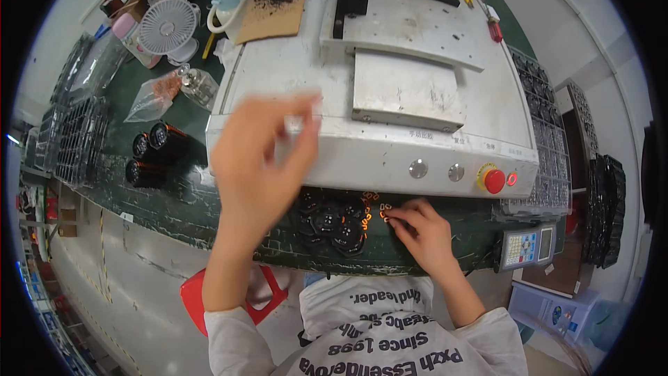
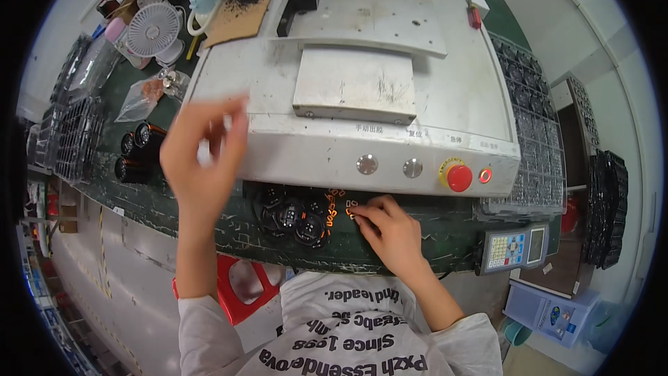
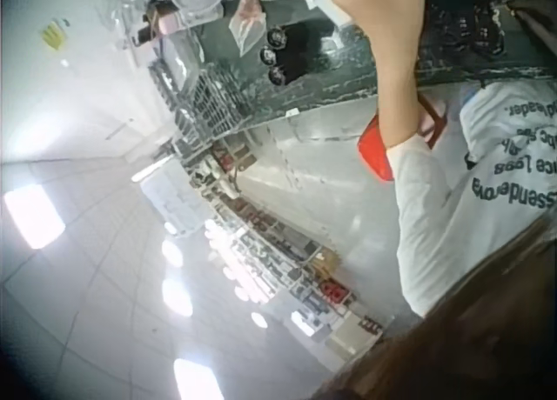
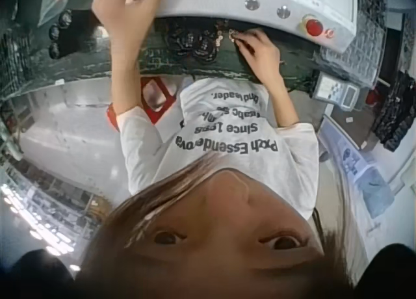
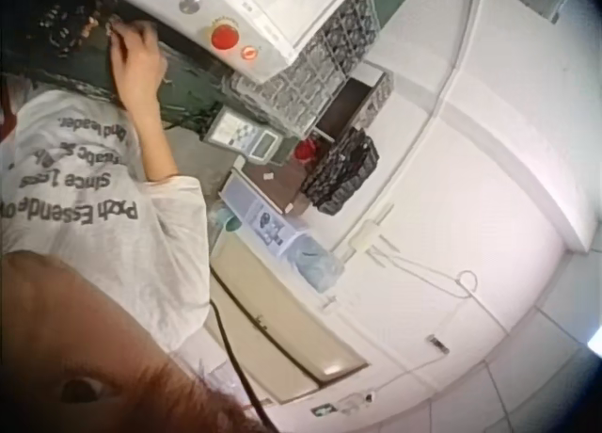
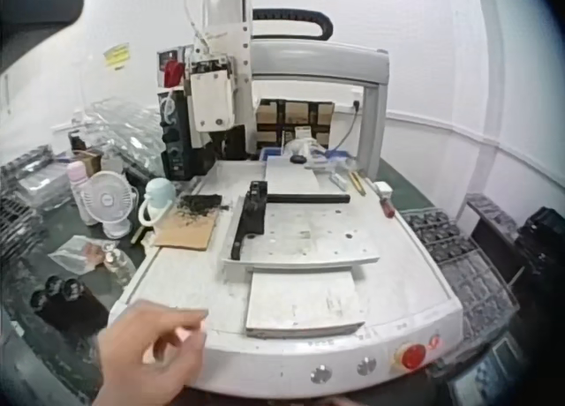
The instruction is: The recorder is assembling small electronic components, specifically placing copper-coiled parts into a machine for processing and then removing them, eventually recording progress on a tally counter.
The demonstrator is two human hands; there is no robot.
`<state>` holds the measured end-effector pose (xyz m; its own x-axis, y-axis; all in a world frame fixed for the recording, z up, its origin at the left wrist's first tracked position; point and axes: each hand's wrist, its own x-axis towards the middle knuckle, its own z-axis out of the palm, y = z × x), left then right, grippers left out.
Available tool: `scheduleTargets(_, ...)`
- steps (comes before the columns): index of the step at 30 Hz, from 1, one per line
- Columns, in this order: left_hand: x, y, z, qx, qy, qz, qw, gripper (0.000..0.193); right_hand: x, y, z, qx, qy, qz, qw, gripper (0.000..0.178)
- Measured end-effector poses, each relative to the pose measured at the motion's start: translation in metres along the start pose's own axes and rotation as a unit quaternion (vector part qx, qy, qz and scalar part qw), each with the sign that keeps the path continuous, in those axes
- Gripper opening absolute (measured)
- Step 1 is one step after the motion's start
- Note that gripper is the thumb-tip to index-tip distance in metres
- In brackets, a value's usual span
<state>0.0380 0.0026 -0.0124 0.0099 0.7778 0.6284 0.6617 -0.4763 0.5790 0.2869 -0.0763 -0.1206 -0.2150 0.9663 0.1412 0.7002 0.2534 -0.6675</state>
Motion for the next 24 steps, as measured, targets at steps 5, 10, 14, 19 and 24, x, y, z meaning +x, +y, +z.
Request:
scheduleTargets(5,0.101,-0.041,0.054,-0.060,0.080,0.013,0.995,0.031,-0.004,0.002,0.005,-0.012,0.007,-0.022,1.000,0.016)
scheduleTargets(10,0.154,-0.042,0.085,0.096,0.024,-0.006,0.995,0.036,-0.003,0.007,0.000,0.011,0.000,-0.022,1.000,0.021)
scheduleTargets(14,0.174,-0.023,0.083,0.042,-0.015,-0.125,0.991,0.037,-0.003,0.008,-0.004,0.062,0.010,0.012,0.998,0.031)
scheduleTargets(19,0.179,-0.039,0.090,-0.030,-0.021,-0.193,0.981,0.041,-0.004,0.006,-0.005,0.085,0.005,0.027,0.996,0.027)
scheduleTargets(24,0.184,-0.013,0.083,0.007,0.081,-0.118,0.990,0.040,0.000,0.002,-0.002,0.043,-0.007,0.014,0.999,0.021)
